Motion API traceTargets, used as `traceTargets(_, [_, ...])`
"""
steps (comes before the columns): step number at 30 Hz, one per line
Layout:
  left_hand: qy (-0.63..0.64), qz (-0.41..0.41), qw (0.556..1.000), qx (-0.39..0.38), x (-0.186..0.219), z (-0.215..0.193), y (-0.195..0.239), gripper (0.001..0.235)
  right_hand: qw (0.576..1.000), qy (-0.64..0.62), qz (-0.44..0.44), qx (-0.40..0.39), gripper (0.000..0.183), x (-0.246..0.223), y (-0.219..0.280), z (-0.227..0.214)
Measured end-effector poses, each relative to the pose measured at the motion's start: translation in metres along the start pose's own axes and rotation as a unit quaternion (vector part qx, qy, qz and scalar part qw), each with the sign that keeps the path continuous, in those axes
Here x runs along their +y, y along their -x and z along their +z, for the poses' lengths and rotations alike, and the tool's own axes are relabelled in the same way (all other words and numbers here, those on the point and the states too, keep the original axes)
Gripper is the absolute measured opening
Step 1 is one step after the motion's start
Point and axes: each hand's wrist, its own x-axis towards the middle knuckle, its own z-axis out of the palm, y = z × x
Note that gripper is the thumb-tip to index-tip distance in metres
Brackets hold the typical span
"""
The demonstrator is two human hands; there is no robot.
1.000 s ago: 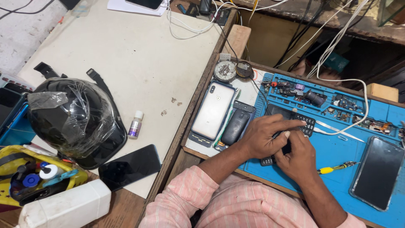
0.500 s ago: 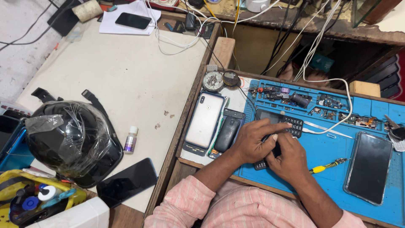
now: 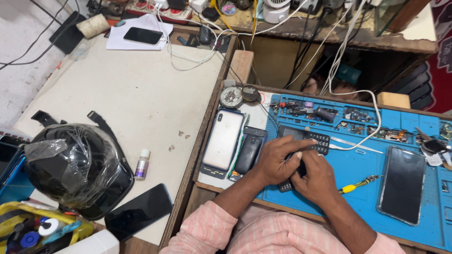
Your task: The person disassembles a black feature phone, removes the battery, and uses a small tool to manipulate internal components. They then reassemble the phone, insert the battery, and connect a charging cable to test the device.
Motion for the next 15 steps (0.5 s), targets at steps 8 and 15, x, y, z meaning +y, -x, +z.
traceTargets(8, [-0.005,-0.022,0.999,-0.022,0.0027,0.0009,-0.0028,0.038,1.000,-0.014,-0.019,-0.002,0.029,0.0020,0.0000,-0.0021])
traceTargets(15, [-0.009,-0.025,0.999,-0.030,0.0050,0.0015,-0.0039,0.038,1.000,-0.013,0.010,-0.020,0.028,0.0017,-0.0014,-0.0028])
